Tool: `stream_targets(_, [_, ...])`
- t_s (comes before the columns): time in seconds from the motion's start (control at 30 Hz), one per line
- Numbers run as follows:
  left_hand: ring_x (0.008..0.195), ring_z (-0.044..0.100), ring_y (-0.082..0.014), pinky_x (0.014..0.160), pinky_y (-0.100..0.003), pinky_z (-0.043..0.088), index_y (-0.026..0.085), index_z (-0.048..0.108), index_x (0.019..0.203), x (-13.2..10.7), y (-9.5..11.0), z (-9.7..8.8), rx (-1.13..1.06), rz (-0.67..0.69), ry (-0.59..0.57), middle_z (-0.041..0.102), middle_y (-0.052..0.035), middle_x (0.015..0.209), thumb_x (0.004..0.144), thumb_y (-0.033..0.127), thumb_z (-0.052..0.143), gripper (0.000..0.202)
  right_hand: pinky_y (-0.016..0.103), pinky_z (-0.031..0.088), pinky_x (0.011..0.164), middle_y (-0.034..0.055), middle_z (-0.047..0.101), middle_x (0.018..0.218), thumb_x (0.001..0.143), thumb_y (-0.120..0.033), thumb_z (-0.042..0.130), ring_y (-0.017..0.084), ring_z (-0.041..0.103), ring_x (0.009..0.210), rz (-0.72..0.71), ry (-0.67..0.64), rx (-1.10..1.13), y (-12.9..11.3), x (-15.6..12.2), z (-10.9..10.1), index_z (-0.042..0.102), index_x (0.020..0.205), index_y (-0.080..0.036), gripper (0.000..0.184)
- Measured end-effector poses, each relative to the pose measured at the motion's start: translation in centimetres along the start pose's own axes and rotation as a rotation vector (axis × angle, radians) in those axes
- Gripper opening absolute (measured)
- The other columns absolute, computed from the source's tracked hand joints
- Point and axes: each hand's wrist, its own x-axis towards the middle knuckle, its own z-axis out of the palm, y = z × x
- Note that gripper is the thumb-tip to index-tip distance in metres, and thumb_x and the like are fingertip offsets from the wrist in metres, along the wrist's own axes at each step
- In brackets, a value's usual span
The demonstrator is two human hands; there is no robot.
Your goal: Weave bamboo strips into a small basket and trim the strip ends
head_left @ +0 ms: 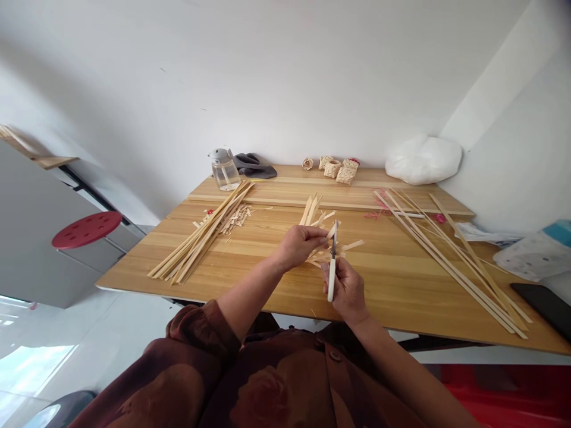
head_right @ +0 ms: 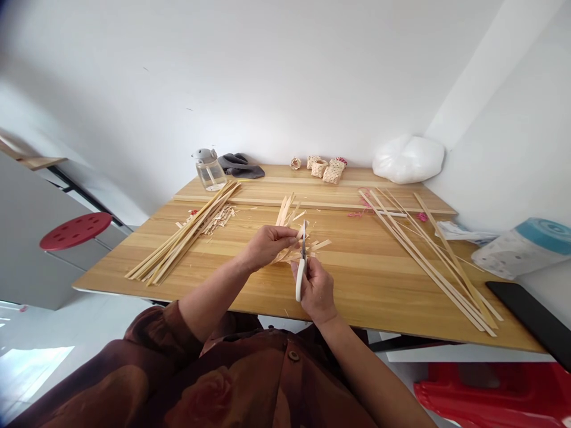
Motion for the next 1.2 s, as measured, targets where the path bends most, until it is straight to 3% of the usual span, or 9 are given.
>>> stream_targets(0.53, [0.087,0.071,-0.0177,0.089,-0.029,0.052,0.016,0.084,0.097,0.2,0.2,0.2,0.017,-0.027,0.023,0.082,-0.0047,0.092,0.079,0.024,0.074,0.022,0.025,0.041,0.048,-0.006,0.054,0.051,0.094,-0.059,0.064,0.013,0.049,0.045,0.087,-0.036,0.106,0.2,-0.4,-0.2,0.053,0.077,-0.024,0.04])
stream_targets(0.7, [0.081,0.069,-0.0162,0.081,-0.027,0.051,0.016,0.084,0.094,0.2,0.1,0.4,0.017,-0.025,0.122,0.081,-0.0049,0.09,0.075,0.028,0.081,0.023,0.027,0.047,0.053,-0.0039,0.059,0.061,0.093,-0.056,0.067,0.015,0.058,0.051,0.053,-0.018,0.228,0.1,-0.8,-0.3,0.054,0.082,-0.024,0.037])
stream_targets(0.83, [0.068,0.062,-0.0128,0.069,-0.026,0.046,0.014,0.083,0.084,0.2,0.2,0.9,0.0,-0.042,0.202,0.076,-0.0033,0.075,0.072,0.028,0.083,0.019,0.028,0.05,0.056,-0.0018,0.062,0.067,0.092,-0.06,0.064,0.015,0.059,0.057,0.032,-0.008,0.132,0.0,-1.1,-0.2,0.057,0.086,-0.024,0.038])
stream_targets(1.2, [0.064,0.058,-0.0115,0.066,-0.026,0.045,0.015,0.084,0.085,0.0,0.1,2.1,-0.063,-0.044,0.269,0.075,-0.0028,0.073,0.07,0.029,0.083,0.021,0.025,0.042,0.052,-0.0033,0.059,0.058,0.094,-0.063,0.06,0.014,0.054,0.052,0.029,0.037,-0.029,0.0,-0.3,0.6,0.057,0.083,-0.024,0.041])
